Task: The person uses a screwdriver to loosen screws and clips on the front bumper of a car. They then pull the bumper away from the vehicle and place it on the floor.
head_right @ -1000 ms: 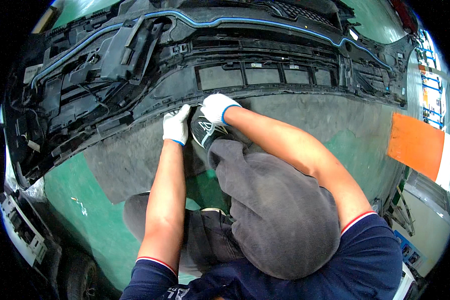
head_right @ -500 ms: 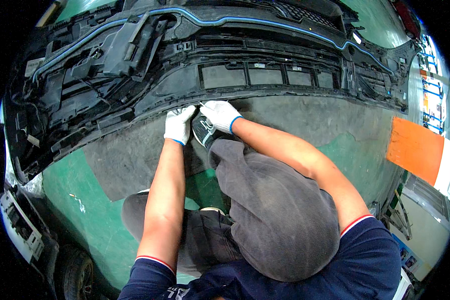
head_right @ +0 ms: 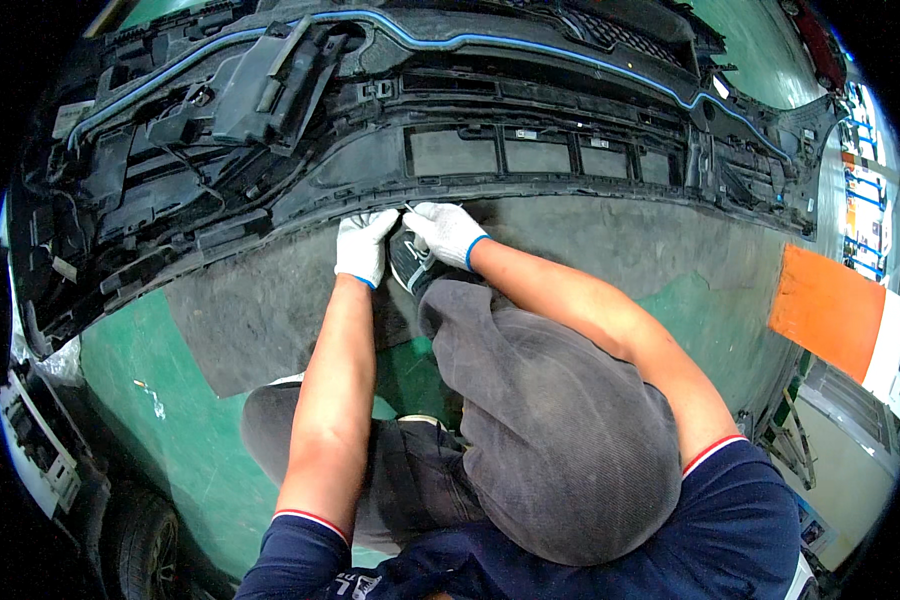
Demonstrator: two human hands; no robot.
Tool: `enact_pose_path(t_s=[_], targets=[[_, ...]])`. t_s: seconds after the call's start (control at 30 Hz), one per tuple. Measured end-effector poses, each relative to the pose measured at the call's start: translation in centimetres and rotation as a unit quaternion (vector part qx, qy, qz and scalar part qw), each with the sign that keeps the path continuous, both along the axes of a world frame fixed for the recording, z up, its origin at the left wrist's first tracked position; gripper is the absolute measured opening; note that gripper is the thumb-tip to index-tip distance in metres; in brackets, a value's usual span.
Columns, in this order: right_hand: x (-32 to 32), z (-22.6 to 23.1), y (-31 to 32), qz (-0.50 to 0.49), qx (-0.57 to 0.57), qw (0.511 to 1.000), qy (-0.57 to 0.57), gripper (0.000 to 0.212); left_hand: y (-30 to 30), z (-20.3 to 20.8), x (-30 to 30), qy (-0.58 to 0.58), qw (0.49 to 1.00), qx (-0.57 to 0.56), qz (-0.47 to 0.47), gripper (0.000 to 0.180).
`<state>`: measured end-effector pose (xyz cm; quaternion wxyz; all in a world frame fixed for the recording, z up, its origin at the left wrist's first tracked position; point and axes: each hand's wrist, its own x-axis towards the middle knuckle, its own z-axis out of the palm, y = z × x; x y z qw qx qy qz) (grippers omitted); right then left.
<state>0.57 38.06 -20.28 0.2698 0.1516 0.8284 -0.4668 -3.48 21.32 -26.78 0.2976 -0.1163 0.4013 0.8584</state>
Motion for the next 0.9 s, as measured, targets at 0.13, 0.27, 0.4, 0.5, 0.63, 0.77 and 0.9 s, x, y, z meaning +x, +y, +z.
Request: enact_pose_path(t_s=[0.13, 0.27, 0.4, 0.5, 0.63, 0.77, 0.9], targets=[[-0.2, 0.2, -0.5, 0.012, 0.028, 0.999, -0.019, 0.054, 0.8, 0.0, 0.4, 0.010, 0.999, -0.008, 0.044, 0.044], [-0.5, 0.5, -0.8, 0.032, 0.050, 0.997, -0.051, 0.056, 1.7, -0.1, 0.8, 0.012, 0.995, 0.017, 0.100, 0.053], [-1.2, 1.1, -0.3, 0.100, 0.118, 0.988, 0.012, 0.054, 1.4, -0.2, 0.7, 0.000, 0.995, 0.034, 0.098, 0.051], [-2.6, 1.5, 0.5, 0.185, 0.180, 0.966, -0.018, 0.051, 0.9, -0.3, 0.3, -0.004, 0.998, 0.030, 0.058, 0.051], [-4.8, 2.2, 0.3, 0.293, 0.258, 0.917, -0.084, 0.046, 0.7, -0.2, 0.4, -0.027, 0.999, 0.014, 0.038, 0.051], [-6.8, 3.2, -0.3, 0.502, 0.283, 0.815, -0.059, 0.036, 1.0, -0.3, 0.7, -0.014, 0.997, 0.037, 0.068, 0.060], [-8.9, 3.3, -0.1, 0.595, 0.207, 0.759, -0.162, 0.036, 1.3, -0.9, 0.6, 0.010, 0.996, 0.037, 0.080, 0.059]])
